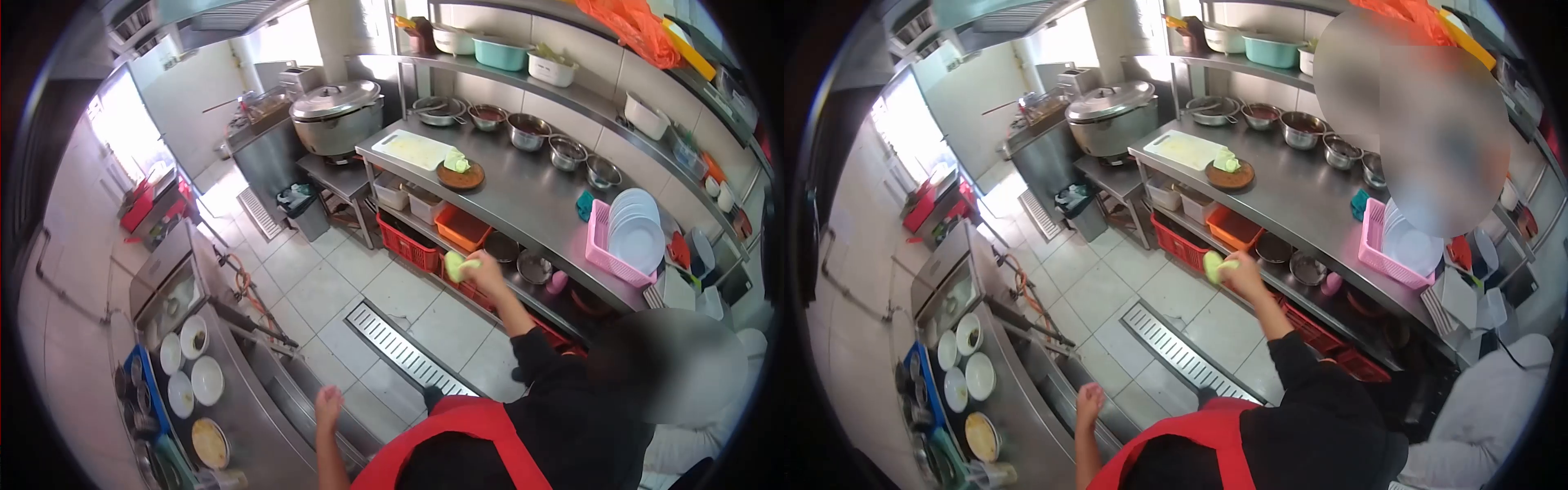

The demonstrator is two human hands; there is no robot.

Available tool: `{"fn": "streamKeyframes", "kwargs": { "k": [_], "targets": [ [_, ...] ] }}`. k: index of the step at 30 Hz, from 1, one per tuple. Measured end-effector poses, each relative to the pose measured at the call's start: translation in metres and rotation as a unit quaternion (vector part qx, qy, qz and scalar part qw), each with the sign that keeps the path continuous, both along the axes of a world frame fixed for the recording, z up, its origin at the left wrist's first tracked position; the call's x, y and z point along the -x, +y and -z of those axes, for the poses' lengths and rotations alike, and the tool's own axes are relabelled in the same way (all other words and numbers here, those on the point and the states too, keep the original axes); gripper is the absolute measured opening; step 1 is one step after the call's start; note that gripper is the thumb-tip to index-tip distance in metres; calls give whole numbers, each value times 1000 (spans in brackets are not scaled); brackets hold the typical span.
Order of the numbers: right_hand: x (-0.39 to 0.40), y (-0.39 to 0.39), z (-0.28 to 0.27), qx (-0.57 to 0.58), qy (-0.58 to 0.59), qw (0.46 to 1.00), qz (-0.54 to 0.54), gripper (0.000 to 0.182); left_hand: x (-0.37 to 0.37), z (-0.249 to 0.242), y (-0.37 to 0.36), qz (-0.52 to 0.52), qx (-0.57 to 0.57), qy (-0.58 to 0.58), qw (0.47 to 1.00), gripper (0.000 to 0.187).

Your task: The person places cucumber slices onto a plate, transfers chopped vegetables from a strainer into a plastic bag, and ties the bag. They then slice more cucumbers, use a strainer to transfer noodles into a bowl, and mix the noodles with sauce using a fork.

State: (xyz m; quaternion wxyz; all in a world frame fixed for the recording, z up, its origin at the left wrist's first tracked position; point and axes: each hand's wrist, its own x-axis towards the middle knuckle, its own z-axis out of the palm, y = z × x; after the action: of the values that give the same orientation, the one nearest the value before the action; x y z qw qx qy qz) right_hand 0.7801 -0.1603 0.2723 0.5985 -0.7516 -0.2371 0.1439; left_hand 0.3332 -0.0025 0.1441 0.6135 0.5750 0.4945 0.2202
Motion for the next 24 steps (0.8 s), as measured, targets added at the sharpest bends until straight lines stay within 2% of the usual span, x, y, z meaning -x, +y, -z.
{"fn": "streamKeyframes", "kwargs": {
  "k": [2, 3, 4, 6, 8, 11, 14, 16, 21, 24],
  "targets": [
    [-62, 8, 26, -2, -9, 999, 37, 25, -41, -40, 47, 22, -3, 1, 1000, 26],
    [-78, 14, 16, 4, 19, 999, 50, 23, -59, -50, 66, 30, -5, -1, 1000, 26],
    [-93, 22, 4, 7, 46, 997, 60, 21, -69, -38, 86, 44, -11, -2, 999, 26],
    [-143, 46, 22, -2, 46, 994, 96, 22, -80, -7, 127, 71, -31, -6, 997, 28],
    [-184, 71, 33, 36, 11, 992, 121, 24, -92, 0, 141, 55, 39, 33, 997, 29],
    [-233, 110, 37, 36, -41, 988, 146, 24, -112, 15, 159, 110, 76, 6, 991, 28],
    [-283, 147, 55, 88, -131, 966, 207, 24, -128, 21, 187, 123, 93, 52, 987, 28],
    [-315, 165, 64, 116, -133, 960, 217, 23, -151, 19, 206, 121, 74, 106, 984, 28],
    [-361, 204, 65, 182, -213, 925, 255, 26, -238, 15, 281, 180, 60, 108, 976, 28],
    [-375, 227, 52, 206, -101, 947, 223, 30, -306, 37, 345, 259, -54, 93, 960, 26]
  ]
}}
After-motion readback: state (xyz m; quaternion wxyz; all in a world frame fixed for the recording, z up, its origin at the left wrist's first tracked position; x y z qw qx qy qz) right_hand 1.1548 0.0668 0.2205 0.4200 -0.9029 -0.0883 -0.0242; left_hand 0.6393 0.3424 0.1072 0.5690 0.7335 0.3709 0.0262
